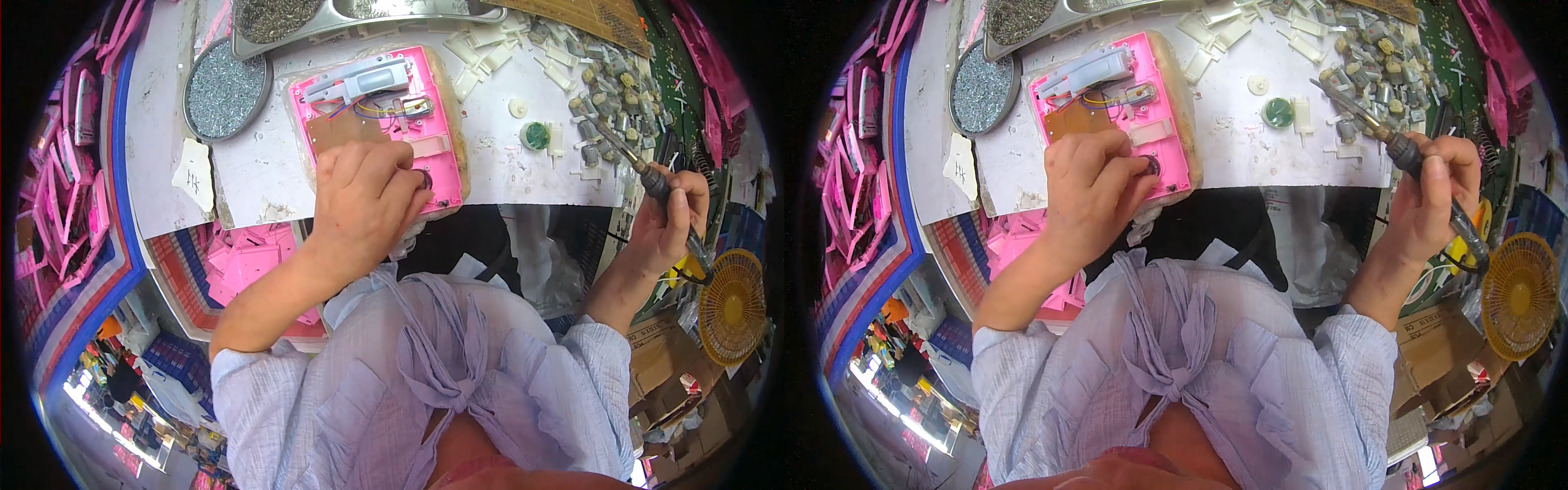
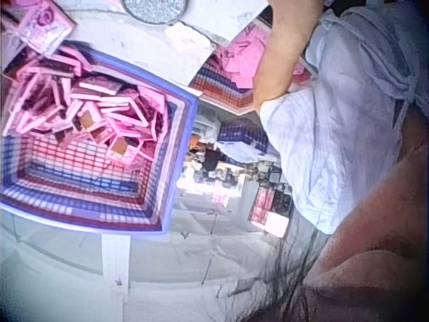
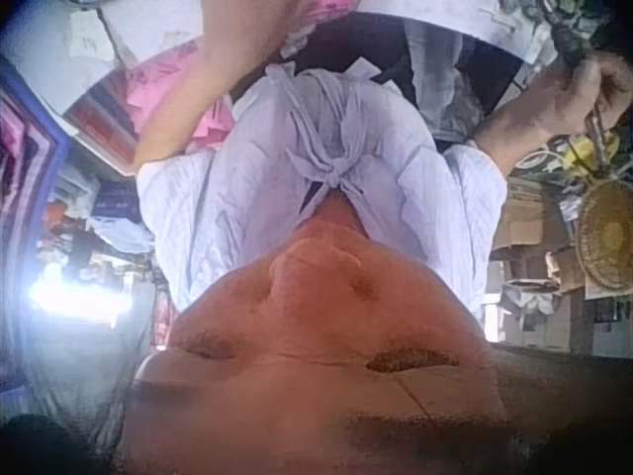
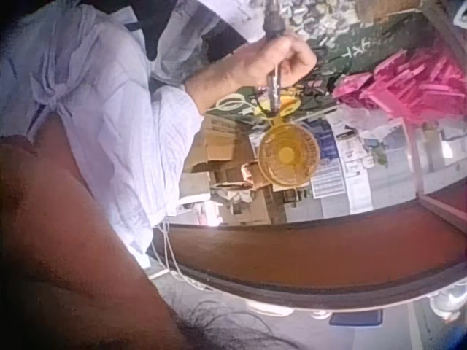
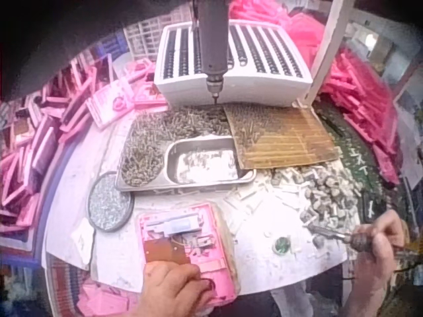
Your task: Assembling and soldering electronic components inside a pink toy casing.
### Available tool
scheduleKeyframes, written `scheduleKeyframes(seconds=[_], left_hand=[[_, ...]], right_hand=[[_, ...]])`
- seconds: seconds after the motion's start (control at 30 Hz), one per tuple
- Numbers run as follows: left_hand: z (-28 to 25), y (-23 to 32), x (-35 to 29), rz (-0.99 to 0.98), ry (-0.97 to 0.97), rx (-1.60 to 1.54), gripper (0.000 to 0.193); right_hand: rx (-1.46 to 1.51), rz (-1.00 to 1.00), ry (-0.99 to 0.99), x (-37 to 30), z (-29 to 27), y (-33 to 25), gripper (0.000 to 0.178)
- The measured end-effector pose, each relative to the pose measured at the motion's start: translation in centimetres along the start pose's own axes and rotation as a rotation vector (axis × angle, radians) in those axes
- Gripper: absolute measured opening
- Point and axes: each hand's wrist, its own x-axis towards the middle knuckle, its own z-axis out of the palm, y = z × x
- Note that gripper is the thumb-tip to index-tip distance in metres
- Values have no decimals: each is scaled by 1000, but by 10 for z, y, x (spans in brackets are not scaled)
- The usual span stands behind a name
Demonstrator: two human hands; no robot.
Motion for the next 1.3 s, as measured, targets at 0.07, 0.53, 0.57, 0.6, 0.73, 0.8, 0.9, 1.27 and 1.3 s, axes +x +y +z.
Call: scheduleKeyframes(seconds=[0.07,0.53,0.57,0.6,0.73,0.8,0.9,1.27,1.3], left_hand=[[2,8,-2,-89,27,26,34],[-10,-30,-10,93,-57,3,36],[-7,-32,-9,131,-2,-4,33],[-7,-33,-15,109,-15,16,33],[-10,-25,-13,101,-14,-8,33],[-8,-21,-11,84,-53,-24,33],[-5,-19,-10,75,-54,-43,31],[-14,-36,-14,55,157,-89,38],[-14,-39,-22,12,205,-112,39]], right_hand=[[-10,45,39,-2,-10,0,19],[-116,-51,470,-19,-60,-31,7],[-152,-70,560,-18,-73,-39,7],[-186,-84,642,-13,-88,-51,7],[-280,-151,729,-10,-152,-77,8],[-361,-156,825,-10,-154,-80,10],[-390,-133,837,-10,-169,-72,11],[482,426,344,-17,-192,2,19],[358,461,522,-25,-146,-7,21]])
